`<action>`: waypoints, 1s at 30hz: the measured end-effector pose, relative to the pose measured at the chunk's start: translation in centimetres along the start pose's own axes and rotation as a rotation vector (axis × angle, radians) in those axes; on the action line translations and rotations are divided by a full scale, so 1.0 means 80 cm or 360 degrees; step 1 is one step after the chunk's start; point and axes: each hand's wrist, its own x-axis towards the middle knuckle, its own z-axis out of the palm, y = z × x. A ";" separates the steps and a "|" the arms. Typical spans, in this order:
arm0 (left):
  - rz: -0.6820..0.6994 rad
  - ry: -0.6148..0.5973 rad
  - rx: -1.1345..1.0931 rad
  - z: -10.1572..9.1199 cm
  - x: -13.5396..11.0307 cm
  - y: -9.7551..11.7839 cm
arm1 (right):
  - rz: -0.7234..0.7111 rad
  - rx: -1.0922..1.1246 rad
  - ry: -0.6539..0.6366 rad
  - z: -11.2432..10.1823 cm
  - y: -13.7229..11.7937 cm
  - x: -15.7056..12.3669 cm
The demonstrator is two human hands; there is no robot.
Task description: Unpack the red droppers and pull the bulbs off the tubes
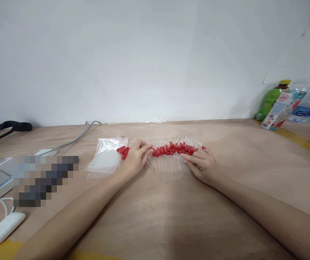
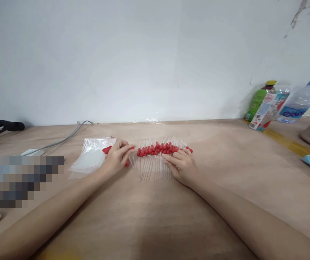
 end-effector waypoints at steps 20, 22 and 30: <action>-0.0413 -0.0523 0.0485 -0.022 0.041 -0.037 | -0.0032 -0.0211 0.0010 0.018 -0.040 0.019; -0.0317 -0.0524 0.0419 -0.015 0.041 -0.021 | -0.0047 -0.0244 -0.0061 0.015 -0.044 0.020; -0.0412 -0.0621 0.0507 0.017 0.044 0.002 | -0.0074 -0.0193 -0.0368 0.006 -0.058 0.024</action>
